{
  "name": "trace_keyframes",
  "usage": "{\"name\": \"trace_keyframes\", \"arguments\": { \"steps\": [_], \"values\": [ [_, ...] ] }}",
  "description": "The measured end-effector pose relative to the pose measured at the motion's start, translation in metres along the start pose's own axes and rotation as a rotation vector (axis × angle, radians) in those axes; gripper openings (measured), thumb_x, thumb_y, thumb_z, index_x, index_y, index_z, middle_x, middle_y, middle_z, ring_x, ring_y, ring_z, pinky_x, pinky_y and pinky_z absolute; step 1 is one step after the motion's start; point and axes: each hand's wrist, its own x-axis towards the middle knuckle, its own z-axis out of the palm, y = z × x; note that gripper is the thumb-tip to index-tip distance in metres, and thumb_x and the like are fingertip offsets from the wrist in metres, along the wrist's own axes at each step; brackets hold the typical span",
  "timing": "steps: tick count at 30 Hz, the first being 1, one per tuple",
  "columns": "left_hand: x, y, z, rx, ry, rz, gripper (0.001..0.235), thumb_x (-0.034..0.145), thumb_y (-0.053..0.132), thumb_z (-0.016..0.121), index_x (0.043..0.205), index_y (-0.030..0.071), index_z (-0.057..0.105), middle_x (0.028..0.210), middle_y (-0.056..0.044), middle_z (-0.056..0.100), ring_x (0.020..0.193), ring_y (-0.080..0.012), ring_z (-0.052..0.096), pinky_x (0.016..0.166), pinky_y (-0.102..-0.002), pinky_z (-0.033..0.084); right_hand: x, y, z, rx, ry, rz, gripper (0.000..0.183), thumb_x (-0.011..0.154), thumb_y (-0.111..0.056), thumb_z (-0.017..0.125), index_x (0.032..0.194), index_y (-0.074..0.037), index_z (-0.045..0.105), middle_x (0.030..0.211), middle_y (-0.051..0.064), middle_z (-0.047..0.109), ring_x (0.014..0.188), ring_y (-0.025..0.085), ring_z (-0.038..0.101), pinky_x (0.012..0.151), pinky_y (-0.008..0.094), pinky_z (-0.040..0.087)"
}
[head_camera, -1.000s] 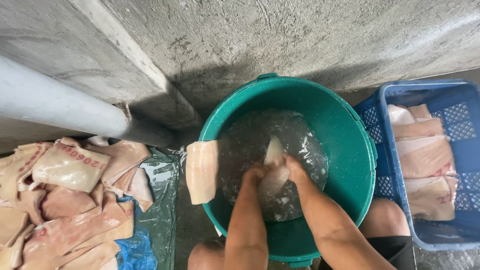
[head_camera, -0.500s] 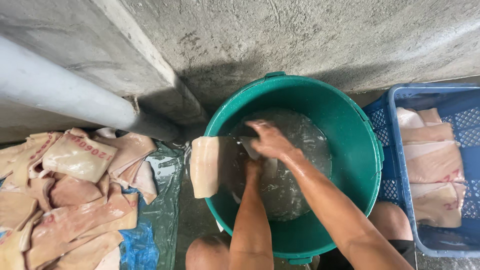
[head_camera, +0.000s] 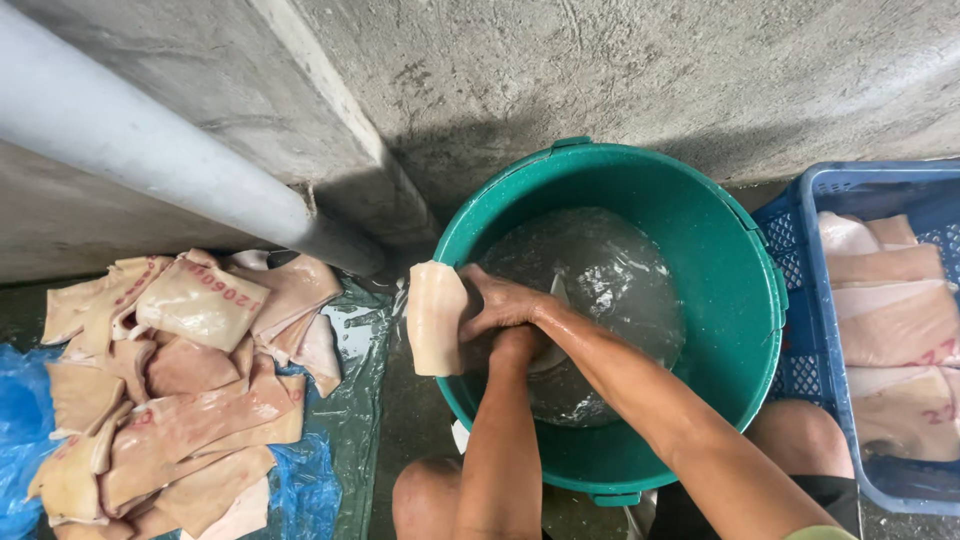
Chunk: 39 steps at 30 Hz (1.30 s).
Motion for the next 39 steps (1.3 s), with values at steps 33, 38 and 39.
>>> {"name": "trace_keyframes", "arguments": {
  "steps": [33,38,39],
  "values": [
    [-0.172,0.018,-0.138,-1.141,0.33,0.922,0.039,0.079,0.018,0.085,0.116,0.008,0.077,0.166,-0.02,0.022,0.153,-0.0323,0.023,0.116,-0.046,0.037,-0.158,-0.051,-0.126,1.033,0.901,-0.175,0.042,0.089,-0.008,0.077,0.125,0.0,0.058,0.112,0.012,0.069,0.098,0.022,0.073,0.088,0.037,0.063],
    [-0.158,0.027,-0.127,-1.274,0.049,0.77,0.035,0.084,0.015,0.082,0.116,0.003,0.076,0.127,-0.022,0.07,0.112,-0.0225,0.067,0.099,-0.036,0.054,-0.19,-0.03,-0.118,0.885,0.679,-0.085,0.043,0.092,-0.017,0.073,0.128,-0.001,0.057,0.118,0.011,0.067,0.107,0.019,0.066,0.094,0.036,0.056],
    [-0.156,0.028,-0.125,-1.292,0.002,0.703,0.033,0.085,0.014,0.082,0.116,0.003,0.077,0.119,-0.023,0.075,0.103,-0.0206,0.07,0.094,-0.035,0.056,-0.197,-0.031,-0.119,0.827,0.608,-0.086,0.044,0.091,-0.016,0.073,0.129,-0.001,0.056,0.12,0.009,0.067,0.111,0.017,0.065,0.098,0.035,0.055]
  ]
}}
